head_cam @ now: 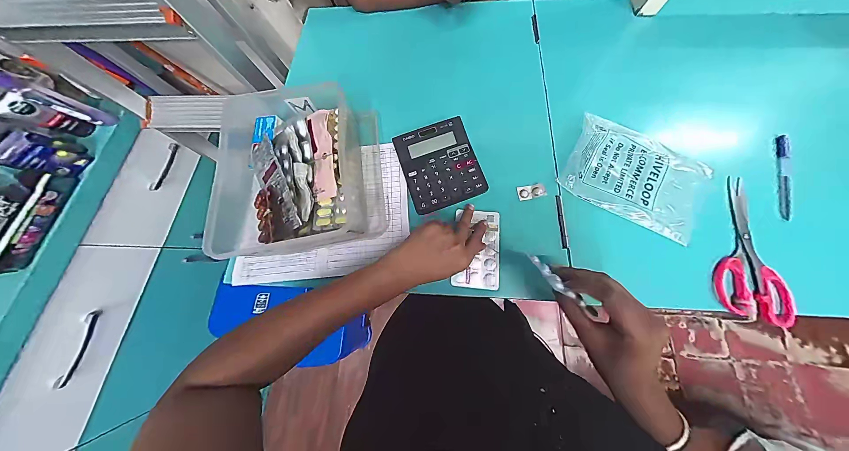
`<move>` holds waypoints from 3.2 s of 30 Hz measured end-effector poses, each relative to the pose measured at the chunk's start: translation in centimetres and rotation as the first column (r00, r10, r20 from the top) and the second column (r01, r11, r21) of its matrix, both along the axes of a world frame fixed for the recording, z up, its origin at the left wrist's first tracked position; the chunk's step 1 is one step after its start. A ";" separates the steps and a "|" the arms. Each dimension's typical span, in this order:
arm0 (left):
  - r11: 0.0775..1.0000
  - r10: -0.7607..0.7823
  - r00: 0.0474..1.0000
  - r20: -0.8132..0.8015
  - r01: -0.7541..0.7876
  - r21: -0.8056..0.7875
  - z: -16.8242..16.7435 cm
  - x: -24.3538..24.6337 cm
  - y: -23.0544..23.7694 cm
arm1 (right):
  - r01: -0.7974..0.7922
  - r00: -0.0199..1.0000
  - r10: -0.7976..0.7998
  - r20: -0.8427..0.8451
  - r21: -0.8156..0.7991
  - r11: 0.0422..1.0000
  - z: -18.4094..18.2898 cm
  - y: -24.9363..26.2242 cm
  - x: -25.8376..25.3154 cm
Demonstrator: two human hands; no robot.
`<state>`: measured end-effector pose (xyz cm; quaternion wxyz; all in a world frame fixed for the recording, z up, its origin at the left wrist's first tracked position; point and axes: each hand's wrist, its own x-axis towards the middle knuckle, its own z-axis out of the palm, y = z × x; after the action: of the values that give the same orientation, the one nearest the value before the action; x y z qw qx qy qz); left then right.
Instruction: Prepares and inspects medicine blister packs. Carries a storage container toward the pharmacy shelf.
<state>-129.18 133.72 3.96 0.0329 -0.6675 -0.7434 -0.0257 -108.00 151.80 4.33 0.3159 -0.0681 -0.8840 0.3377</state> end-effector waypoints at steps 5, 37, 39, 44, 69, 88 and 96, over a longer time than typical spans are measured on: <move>0.988 0.011 0.988 -0.153 -0.035 -0.152 1.3 1.9 2.0 | -0.205 0.979 0.194 0.068 0.411 0.888 -1.8 -0.8 -0.4; 0.887 0.392 0.626 0.674 -0.062 -0.459 7.1 -1.0 1.9 | -0.169 0.953 0.067 0.295 0.336 0.926 -2.2 -2.6 -4.8; 0.878 0.459 0.604 0.651 -0.197 -0.436 6.9 0.3 1.1 | -0.172 0.950 0.079 0.301 0.297 0.939 -2.1 -2.4 -4.3; 0.891 0.311 0.574 0.757 -0.453 -0.022 7.4 1.9 -5.7 | -0.296 0.929 0.147 0.339 0.443 0.846 -3.9 -1.5 -4.0; 0.568 0.531 0.464 0.709 -0.816 0.109 4.6 -15.0 -25.6 | 0.354 0.754 -0.455 0.474 0.291 0.889 2.4 -20.4 -20.3; -0.161 0.716 0.105 0.690 -0.937 0.310 -0.1 11.3 -38.5 | -0.453 0.816 0.579 0.000 0.622 0.639 8.3 -38.5 -10.4; -0.623 0.553 -0.351 0.756 -0.776 0.095 0.9 34.1 -50.0 | -0.806 0.109 0.963 0.246 0.589 -0.060 5.0 -53.9 5.1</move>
<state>-95.13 83.70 4.84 0.1929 0.3448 -0.8400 -0.3720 -102.85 97.90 9.31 0.1229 0.6756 -0.7081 0.1646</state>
